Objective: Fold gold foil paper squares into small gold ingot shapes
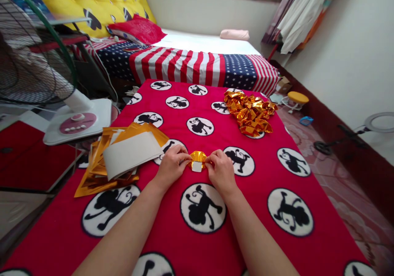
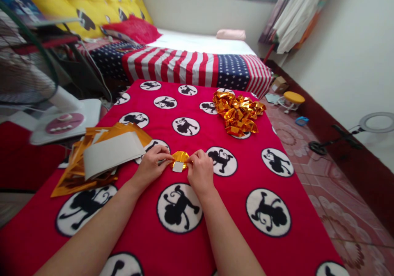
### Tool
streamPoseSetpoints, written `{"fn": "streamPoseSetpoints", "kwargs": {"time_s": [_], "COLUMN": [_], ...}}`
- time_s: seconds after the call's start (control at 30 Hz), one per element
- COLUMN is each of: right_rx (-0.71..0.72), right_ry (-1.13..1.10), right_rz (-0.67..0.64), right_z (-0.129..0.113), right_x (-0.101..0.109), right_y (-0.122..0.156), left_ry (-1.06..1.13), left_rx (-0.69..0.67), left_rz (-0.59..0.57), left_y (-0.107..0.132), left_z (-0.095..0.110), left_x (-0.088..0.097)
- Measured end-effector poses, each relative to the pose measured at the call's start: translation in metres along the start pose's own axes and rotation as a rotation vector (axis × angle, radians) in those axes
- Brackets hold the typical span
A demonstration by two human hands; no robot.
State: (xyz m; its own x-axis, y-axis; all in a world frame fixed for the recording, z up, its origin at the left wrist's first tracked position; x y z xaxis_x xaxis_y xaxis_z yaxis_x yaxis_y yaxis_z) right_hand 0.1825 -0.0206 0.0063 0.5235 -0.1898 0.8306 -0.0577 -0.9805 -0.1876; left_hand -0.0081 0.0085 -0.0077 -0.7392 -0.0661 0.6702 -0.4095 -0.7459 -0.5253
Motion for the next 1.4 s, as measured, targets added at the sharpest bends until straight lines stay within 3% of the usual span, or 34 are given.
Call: {"fn": "streamPoseSetpoints", "kwargs": {"time_s": [0.27,0.57,0.97,1.1,1.4], "right_rx": [0.058,0.008,0.047,0.083,0.095], "right_ry": [-0.097,-0.116,-0.154,-0.214,-0.272], "right_rz": [-0.053,-0.051,-0.142,-0.179,-0.134], "right_z": [0.001,0.003,0.004,0.007,0.009], "right_x": [-0.005,-0.008,0.002,0.006,0.003], "right_y": [0.002,0.003,0.006,0.005,0.009], "left_ry": [0.072,0.119,0.112,0.137,0.108], "left_rx": [-0.042,0.014,0.001,-0.021,-0.017], "left_rz": [-0.057,-0.106,-0.185,-0.189,-0.155], "left_y": [-0.001,-0.003,-0.001,-0.001,0.001], "left_z": [0.002,0.006,0.004,0.006,0.007], "left_x": [0.002,0.007,0.013,0.015,0.013]}}
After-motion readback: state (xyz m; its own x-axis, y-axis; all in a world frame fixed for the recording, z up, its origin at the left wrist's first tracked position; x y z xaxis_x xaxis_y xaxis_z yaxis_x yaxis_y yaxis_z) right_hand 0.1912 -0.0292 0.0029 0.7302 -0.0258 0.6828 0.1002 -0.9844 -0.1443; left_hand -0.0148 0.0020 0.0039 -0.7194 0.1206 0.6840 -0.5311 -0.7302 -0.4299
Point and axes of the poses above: each hand's wrist, its own y-axis away from the middle knuckle, its own x-axis out of the back of the hand, z = x × y, the point moved 1 cm from there along -y, towards the middle knuckle, and after that the axes turned 9 degrees about -x, right-handed, at the moved point
